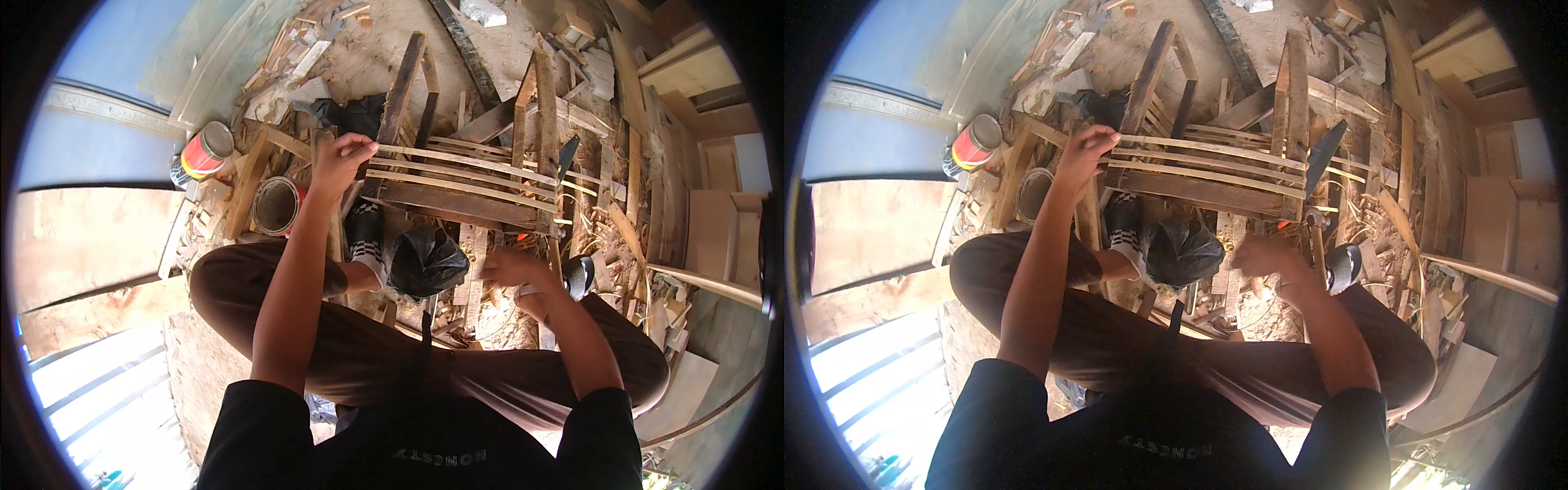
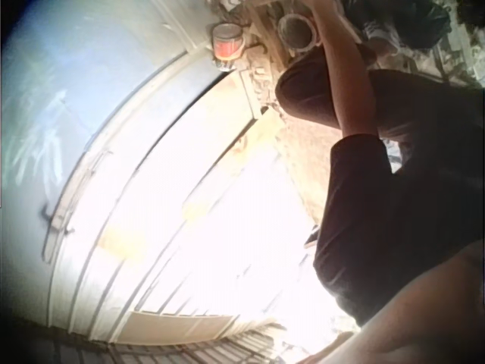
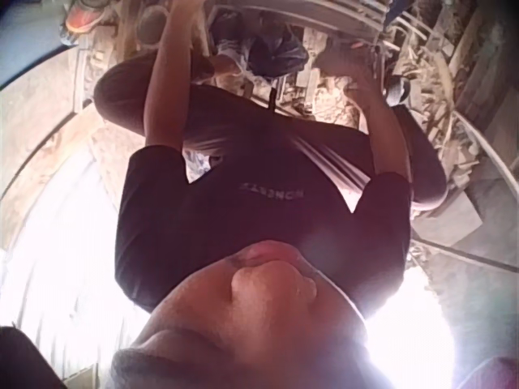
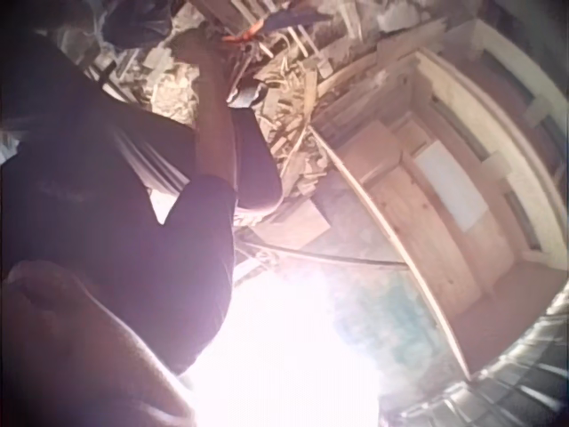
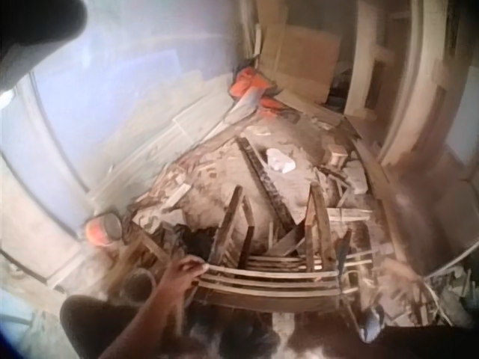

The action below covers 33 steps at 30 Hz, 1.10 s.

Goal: The person sits on the floor and uses a hand saw to cut thin wooden strips. They hold the wood with one hand and saw with the other, then use a hammer to tap the cut pieces into a wooden frame structure.

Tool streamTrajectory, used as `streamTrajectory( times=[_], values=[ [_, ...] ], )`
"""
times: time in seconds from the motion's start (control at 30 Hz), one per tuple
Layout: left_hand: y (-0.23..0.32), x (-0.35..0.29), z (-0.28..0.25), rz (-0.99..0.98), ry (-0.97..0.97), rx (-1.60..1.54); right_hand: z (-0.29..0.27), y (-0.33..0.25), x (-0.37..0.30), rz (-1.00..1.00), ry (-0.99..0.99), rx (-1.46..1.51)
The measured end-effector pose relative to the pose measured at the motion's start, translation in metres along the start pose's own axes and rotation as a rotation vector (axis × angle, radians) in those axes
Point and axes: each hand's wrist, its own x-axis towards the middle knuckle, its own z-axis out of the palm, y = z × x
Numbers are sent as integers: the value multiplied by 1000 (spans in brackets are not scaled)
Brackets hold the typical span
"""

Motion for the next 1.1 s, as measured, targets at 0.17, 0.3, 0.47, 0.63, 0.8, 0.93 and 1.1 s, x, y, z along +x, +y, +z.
streamTrajectory(
  times=[0.17, 0.3, 0.47, 0.63, 0.8, 0.93, 1.1],
  values=[
    [-11, 13, -3, 33, -60, -40, 74, -24, 115, -150, 254, 190],
    [-14, 9, -8, 46, -75, -39, 82, -22, 164, -16, 644, 233],
    [-12, 6, 0, 90, 3, -107, 73, -15, 183, 19, 608, 529],
    [0, 2, -2, 59, -23, -82, 85, -33, 191, 261, 549, 138],
    [-4, 8, -5, 145, -93, -71, 94, -42, 201, 339, 459, -192],
    [-3, 10, -9, 169, -102, -31, 123, -42, 209, 313, 494, -300],
    [-2, 13, -6, 171, -96, 24, 162, -36, 223, 306, 733, -300]
  ],
)
